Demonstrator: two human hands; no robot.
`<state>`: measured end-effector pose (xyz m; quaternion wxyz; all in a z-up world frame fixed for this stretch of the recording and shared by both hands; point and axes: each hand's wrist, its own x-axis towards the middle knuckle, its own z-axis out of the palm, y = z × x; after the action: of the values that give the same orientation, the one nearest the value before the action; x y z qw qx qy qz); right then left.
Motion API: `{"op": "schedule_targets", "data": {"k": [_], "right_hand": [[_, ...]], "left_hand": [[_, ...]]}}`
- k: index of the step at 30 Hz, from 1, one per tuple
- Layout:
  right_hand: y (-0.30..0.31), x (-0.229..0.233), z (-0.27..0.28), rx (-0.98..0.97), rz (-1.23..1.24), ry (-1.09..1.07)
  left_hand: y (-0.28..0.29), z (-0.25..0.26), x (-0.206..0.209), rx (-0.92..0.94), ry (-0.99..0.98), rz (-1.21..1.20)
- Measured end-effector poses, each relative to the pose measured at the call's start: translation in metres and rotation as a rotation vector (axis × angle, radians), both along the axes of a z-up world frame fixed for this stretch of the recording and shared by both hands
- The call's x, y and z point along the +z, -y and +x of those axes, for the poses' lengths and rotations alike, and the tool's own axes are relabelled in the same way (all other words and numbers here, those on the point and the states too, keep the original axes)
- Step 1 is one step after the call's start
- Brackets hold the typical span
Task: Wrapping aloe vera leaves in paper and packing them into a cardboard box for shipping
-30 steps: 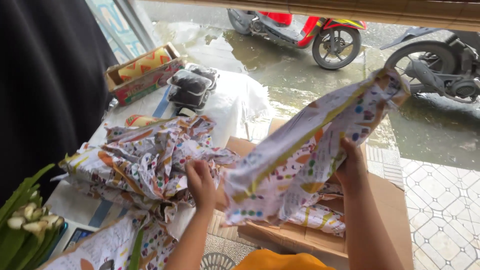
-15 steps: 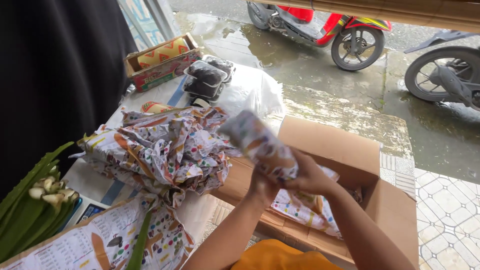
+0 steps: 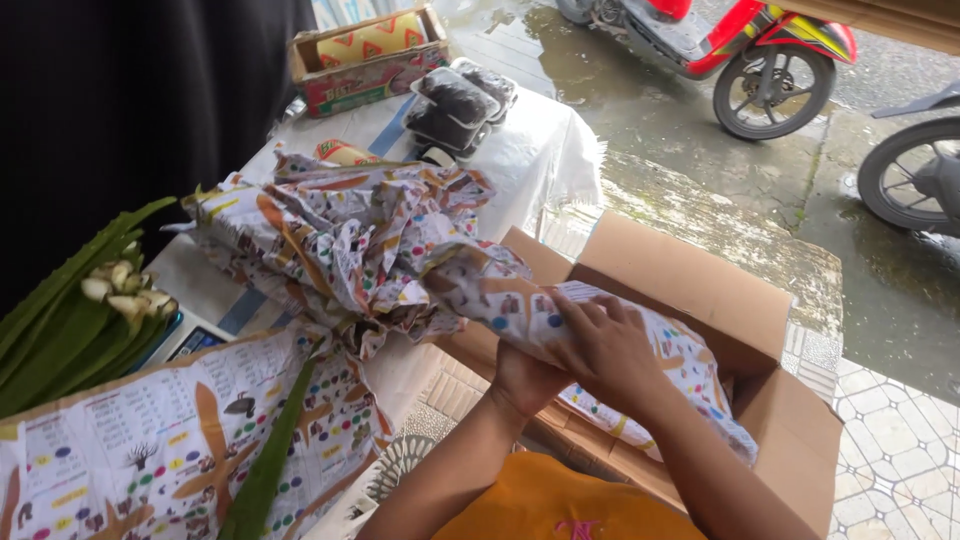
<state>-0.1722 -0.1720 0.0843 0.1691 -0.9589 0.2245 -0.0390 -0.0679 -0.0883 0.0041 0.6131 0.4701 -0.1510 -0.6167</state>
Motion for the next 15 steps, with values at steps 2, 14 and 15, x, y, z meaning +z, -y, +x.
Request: {"op": "schedule_targets", "data": {"k": [2, 14, 15], "right_hand": [[0.003, -0.012, -0.002, -0.042, 0.140, -0.034], [0.029, -0.017, -0.033, -0.350, 1.124, 0.533], [0.028, -0.013, -0.035, -0.396, 1.175, 0.544]], "left_hand": [[-0.003, -0.002, 0.000, -0.010, -0.012, 0.004], [-0.019, 0.008, 0.023, 0.484, 0.697, -0.065], [-0.017, 0.022, 0.005, 0.660, 0.993, -0.085]]}}
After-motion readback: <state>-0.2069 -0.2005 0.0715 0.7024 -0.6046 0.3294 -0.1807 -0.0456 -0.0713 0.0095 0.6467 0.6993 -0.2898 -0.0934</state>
